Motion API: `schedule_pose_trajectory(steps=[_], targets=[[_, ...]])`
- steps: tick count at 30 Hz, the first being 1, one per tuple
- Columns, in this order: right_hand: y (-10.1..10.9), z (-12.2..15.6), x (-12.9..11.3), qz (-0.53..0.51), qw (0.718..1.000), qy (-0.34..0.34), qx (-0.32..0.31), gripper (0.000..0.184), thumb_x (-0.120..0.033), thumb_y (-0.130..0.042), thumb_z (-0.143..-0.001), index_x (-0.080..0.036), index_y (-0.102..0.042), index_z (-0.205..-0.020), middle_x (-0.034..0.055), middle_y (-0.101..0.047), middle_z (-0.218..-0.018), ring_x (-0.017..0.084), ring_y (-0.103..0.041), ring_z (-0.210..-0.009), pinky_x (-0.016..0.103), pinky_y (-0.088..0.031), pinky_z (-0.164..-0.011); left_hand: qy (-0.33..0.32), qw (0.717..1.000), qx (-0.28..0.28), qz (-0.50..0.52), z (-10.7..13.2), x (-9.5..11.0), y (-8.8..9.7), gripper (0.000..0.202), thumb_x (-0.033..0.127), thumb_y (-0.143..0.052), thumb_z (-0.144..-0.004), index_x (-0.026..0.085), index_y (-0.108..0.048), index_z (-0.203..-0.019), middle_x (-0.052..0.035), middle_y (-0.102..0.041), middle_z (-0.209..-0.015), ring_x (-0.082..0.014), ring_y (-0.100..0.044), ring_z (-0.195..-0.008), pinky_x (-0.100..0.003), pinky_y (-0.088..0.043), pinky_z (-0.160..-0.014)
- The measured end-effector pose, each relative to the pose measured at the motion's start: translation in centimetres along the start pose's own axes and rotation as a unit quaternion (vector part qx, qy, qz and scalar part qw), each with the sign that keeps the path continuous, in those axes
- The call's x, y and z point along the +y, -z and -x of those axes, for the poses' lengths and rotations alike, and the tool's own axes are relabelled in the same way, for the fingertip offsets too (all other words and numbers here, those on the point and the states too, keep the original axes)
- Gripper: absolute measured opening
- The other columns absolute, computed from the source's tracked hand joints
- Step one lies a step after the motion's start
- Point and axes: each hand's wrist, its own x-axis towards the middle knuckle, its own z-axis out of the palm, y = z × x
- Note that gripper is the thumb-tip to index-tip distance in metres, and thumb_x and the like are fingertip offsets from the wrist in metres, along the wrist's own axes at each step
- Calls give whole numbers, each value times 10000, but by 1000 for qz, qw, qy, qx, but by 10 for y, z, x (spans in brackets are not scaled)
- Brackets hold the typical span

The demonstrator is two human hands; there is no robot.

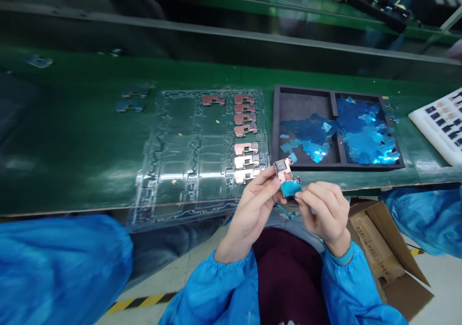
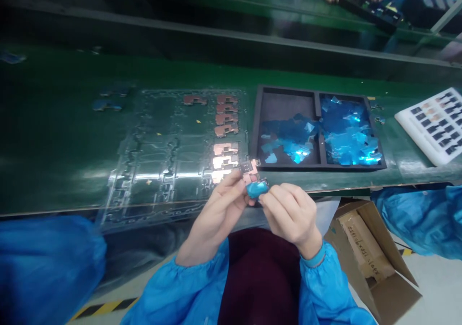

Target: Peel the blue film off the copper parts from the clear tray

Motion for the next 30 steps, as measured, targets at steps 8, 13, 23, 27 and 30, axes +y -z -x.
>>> schedule_pose_trajectory(steps=[8, 13, 23, 27, 30], targets=[[8, 20, 10, -46, 999, -6, -19, 275, -59, -663, -965, -234, -691, -1175, 64, -827, -974, 222, -797, -891, 380, -669, -766, -34, 997, 70, 11, -5, 1, 3, 362, 240, -924, -843, 190, -755, -1159, -52, -800, -1074, -144, -732, -834, -201, -571, -602], [7, 20, 11, -70, 992, -74, 70, 247, -59, -673, -955, -261, -682, -1096, 18, -777, -862, 207, -772, -758, 370, -632, -678, -109, 988, 110, -18, -9, 2, 3, 342, 292, -926, -840, 195, -762, -1124, -63, -809, -1113, -154, -750, -897, -199, -600, -649], [-30, -34, 96, 95, 949, -300, 7, 282, -335, -558, -1068, -188, -702, -1260, 170, -762, -1264, 325, -718, -1177, 537, -581, -1027, -174, 974, 107, -98, -5, -5, 4, 385, 281, -893, -859, 200, -742, -1204, -59, -789, -1052, -181, -777, -903, -245, -671, -696], [-33, -31, 65, -39, 955, -294, -7, 332, -385, -589, -1061, -223, -686, -1335, 164, -709, -1392, 320, -662, -1301, 493, -607, -992, -195, 965, 120, -127, -6, -8, 8, 453, 301, -868, -895, 224, -692, -1305, -46, -780, -1043, -186, -789, -908, -269, -692, -735], [-35, -20, 22, -246, 897, -360, -72, 331, -391, -696, -1014, -236, -696, -1307, 82, -766, -1103, 205, -749, -934, 307, -626, -696, -212, 957, 120, -157, -6, -10, 7, 475, 335, -856, -915, 234, -668, -1339, -67, -781, -1106, -221, -804, -973, -316, -703, -791]])
